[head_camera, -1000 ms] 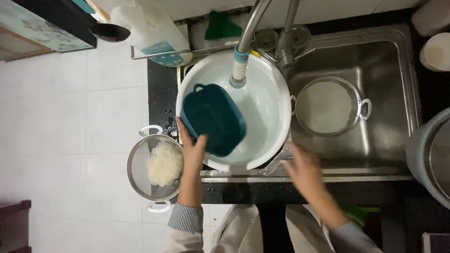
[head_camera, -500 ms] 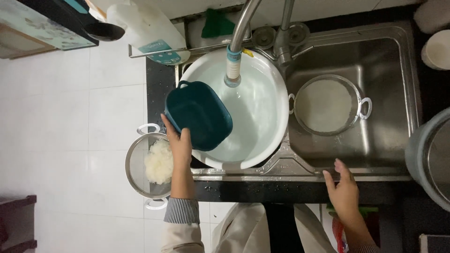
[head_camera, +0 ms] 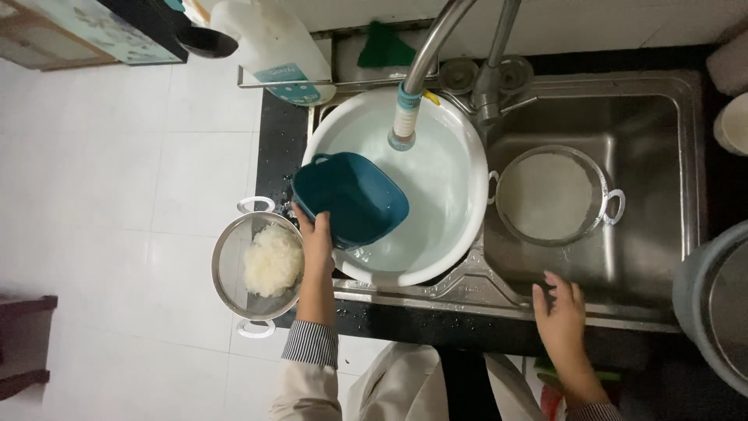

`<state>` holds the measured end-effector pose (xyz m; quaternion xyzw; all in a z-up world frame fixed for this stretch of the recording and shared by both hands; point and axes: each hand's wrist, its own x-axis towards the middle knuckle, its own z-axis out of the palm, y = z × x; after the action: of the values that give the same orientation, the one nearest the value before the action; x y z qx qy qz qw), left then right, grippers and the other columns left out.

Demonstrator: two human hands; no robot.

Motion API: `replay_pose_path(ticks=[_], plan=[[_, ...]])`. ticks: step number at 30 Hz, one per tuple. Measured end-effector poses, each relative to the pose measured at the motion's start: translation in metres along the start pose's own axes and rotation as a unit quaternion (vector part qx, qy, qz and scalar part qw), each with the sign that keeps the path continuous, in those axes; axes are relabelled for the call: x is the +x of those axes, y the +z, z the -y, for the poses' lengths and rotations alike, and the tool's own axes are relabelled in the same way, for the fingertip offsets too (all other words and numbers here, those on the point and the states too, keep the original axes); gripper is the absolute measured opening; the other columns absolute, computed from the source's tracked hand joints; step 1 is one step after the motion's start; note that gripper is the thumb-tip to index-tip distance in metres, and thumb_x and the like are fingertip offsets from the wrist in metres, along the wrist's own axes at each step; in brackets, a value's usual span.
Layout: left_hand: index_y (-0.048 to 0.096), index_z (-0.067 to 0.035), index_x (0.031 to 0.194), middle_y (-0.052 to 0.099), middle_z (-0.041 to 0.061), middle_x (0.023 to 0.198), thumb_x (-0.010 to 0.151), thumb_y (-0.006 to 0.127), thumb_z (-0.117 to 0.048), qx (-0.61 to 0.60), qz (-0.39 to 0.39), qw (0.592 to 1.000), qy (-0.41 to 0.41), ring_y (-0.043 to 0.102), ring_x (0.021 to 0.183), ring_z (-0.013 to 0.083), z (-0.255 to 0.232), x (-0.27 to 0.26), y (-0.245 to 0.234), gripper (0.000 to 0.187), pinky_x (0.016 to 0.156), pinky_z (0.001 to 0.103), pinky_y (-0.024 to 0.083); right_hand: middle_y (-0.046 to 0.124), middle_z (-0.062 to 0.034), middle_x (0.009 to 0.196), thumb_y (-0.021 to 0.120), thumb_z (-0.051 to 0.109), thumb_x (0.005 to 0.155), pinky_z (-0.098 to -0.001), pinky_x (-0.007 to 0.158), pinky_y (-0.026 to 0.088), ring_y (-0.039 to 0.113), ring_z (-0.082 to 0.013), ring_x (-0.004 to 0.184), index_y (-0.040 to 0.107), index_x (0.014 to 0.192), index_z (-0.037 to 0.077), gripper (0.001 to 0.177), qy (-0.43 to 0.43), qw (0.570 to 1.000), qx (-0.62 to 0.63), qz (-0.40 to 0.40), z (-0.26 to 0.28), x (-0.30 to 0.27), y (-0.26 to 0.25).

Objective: Washing and rinsing various kitchen utensils such as bowls and strainers in a sink.

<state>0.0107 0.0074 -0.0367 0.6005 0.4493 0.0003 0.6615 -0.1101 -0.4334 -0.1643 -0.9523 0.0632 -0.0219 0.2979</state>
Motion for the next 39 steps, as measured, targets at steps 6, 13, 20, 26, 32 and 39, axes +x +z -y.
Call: replay_pose_path(ticks=[6,13,20,26,32,39], plan=[[0.002,-0.013,0.163,0.021,0.035,0.158,0.091,0.061,-0.023,0.027,-0.002,0.987,0.161,0.029,0.143,0.0515,0.009,-0.008,0.004,0.094,0.112,0.060,0.031,0.066,-0.0222,0.114,0.075,0.023,0.095,-0.0560,0.091,0.053,0.064,-0.0462,0.110,0.061,0.128,0.008,0.039,0.145,0.972,0.180,0.048,0.102,0.054,-0.011],[0.009,-0.008,0.162,0.019,0.038,0.156,0.083,0.064,-0.013,0.085,-0.019,0.965,0.246,0.023,0.144,0.0551,0.038,-0.025,-0.011,0.096,0.118,0.061,0.022,0.068,-0.0159,0.097,0.077,0.009,0.084,-0.0414,0.080,0.058,0.070,-0.0306,0.092,0.061,0.107,0.006,0.027,0.073,0.964,0.222,0.126,0.155,0.131,0.099],[0.013,-0.008,0.162,0.015,0.034,0.156,0.078,0.065,-0.008,0.172,-0.061,0.949,0.255,0.017,0.146,0.0540,0.023,-0.064,-0.027,0.098,0.121,0.059,0.015,0.060,-0.0191,0.130,0.069,0.014,0.093,-0.0446,0.100,0.056,0.060,-0.0341,0.126,0.060,0.132,0.009,0.040,0.026,0.942,0.152,0.297,0.171,0.157,0.154],[0.011,-0.011,0.162,0.009,0.033,0.158,0.079,0.059,0.000,0.127,-0.056,0.944,0.299,0.013,0.145,0.0596,-0.005,-0.062,-0.040,0.097,0.116,0.068,0.019,0.068,-0.0147,0.125,0.072,0.011,0.092,-0.0434,0.105,0.051,0.063,-0.0299,0.123,0.064,0.131,0.008,0.040,-0.054,0.953,0.219,0.203,0.168,0.122,0.069],[0.009,-0.012,0.163,0.007,0.035,0.158,0.083,0.051,0.005,0.095,-0.023,0.944,0.314,0.013,0.145,0.0598,-0.003,-0.016,-0.045,0.092,0.115,0.069,0.021,0.065,-0.0221,0.131,0.063,0.017,0.104,-0.0570,0.102,0.048,0.059,-0.0423,0.124,0.059,0.138,0.007,0.036,0.133,0.970,0.155,0.129,0.087,0.072,-0.005],[0.013,-0.019,0.163,0.016,0.037,0.158,0.091,0.056,-0.005,0.017,0.008,0.964,0.267,0.025,0.141,0.0609,-0.007,-0.003,-0.025,0.084,0.114,0.069,0.027,0.067,-0.0271,0.121,0.060,0.011,0.113,-0.0562,0.094,0.047,0.062,-0.0423,0.115,0.062,0.135,0.002,0.024,0.203,0.964,0.169,-0.040,-0.014,0.022,-0.037]])
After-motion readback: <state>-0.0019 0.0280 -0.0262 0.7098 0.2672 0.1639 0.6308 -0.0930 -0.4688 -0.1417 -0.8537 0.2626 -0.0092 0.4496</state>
